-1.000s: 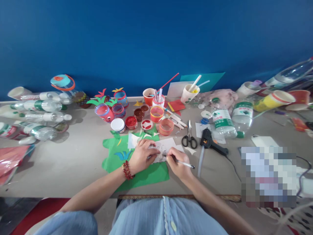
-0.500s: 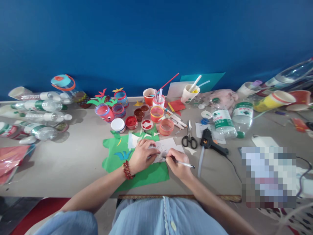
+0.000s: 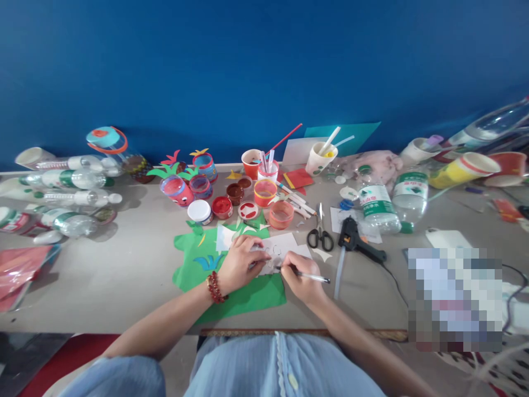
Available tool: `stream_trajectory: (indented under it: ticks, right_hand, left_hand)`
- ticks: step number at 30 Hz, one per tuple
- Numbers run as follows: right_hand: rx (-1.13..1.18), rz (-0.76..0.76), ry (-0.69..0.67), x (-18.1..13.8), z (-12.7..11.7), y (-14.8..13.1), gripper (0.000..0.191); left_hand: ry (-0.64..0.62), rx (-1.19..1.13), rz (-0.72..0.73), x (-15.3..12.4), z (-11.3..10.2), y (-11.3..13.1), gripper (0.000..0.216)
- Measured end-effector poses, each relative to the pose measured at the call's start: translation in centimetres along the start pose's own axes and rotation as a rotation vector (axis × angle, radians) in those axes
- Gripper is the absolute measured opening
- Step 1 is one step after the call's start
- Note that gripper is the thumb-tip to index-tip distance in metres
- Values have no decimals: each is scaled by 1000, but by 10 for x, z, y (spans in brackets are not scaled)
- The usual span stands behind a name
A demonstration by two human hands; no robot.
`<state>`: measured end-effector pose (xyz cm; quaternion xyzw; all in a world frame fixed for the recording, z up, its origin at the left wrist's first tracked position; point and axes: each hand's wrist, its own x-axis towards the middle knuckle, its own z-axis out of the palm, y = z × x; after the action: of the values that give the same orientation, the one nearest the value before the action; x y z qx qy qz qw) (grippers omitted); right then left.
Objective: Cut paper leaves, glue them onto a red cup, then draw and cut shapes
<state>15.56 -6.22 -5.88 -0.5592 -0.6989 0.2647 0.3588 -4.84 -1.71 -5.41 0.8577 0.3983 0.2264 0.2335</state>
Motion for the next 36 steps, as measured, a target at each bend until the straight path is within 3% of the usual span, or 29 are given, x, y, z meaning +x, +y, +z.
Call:
stream_trajectory:
  ticks: [13, 19, 36]
  right_hand:
    - [42, -1, 14, 0, -1, -2, 23]
    - [98, 37, 114, -2, 1, 3, 22]
    - [-29, 30, 80, 2, 1, -1, 20]
  left_hand:
    - [5, -7, 3, 1, -1, 1, 19]
    - [-8, -7, -3, 1, -1, 1, 19]
    - [-17, -9, -7, 0, 0, 0, 20]
